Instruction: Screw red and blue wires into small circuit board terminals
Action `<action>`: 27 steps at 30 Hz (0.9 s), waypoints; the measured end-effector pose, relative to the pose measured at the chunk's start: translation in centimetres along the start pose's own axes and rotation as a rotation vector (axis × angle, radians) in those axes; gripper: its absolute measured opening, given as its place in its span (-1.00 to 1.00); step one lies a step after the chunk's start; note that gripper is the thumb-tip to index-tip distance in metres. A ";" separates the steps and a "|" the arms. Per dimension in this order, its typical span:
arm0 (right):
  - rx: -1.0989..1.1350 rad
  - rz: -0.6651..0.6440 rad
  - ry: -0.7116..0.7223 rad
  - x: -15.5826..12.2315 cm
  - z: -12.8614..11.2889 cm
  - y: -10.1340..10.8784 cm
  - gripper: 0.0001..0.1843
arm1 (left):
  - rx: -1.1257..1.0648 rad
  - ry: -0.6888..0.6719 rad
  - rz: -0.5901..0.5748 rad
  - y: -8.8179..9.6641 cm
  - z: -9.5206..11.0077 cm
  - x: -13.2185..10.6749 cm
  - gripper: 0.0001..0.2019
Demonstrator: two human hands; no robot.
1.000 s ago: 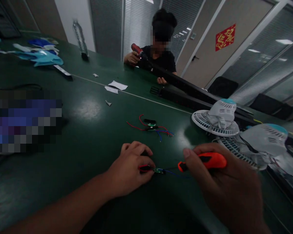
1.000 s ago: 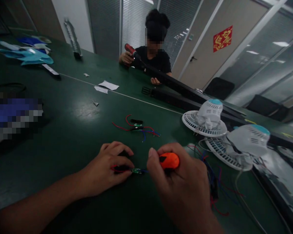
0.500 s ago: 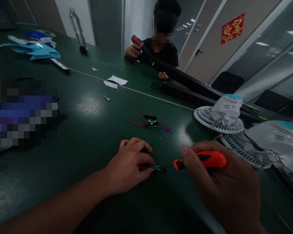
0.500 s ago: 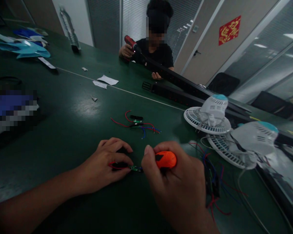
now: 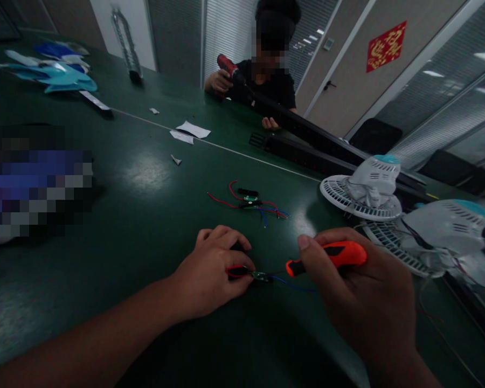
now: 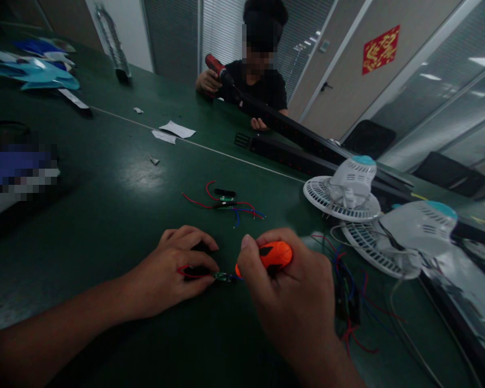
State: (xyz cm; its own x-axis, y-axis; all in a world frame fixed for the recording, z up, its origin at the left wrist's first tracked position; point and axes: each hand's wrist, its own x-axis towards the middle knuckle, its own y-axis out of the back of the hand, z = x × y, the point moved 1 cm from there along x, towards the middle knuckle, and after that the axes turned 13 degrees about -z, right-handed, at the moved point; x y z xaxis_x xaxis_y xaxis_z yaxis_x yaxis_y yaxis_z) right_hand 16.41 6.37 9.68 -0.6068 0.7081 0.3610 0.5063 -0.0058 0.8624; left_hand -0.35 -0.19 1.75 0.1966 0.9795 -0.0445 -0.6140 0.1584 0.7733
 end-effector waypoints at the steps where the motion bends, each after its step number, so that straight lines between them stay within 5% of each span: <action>1: 0.000 0.002 -0.001 0.0 0.0 0.0 -0.74 | 0.000 0.000 0.002 0.0 0.0 0.0 -0.87; 19: -0.033 -0.027 -0.118 0.2 -0.5 0.2 -0.75 | 0.015 -0.015 0.014 0.0 0.0 0.0 -0.88; 27: -0.067 0.001 -0.011 0.1 -0.7 0.0 -0.84 | 0.028 -0.012 0.024 -0.1 -0.2 0.0 -0.89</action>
State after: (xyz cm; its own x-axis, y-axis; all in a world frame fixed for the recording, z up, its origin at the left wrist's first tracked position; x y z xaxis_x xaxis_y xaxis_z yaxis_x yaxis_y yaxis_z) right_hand 15.92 5.97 9.99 -0.5996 0.7158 0.3580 0.4644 -0.0531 0.8840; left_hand -0.44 -0.20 1.57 0.1911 0.9814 -0.0188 -0.5973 0.1315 0.7911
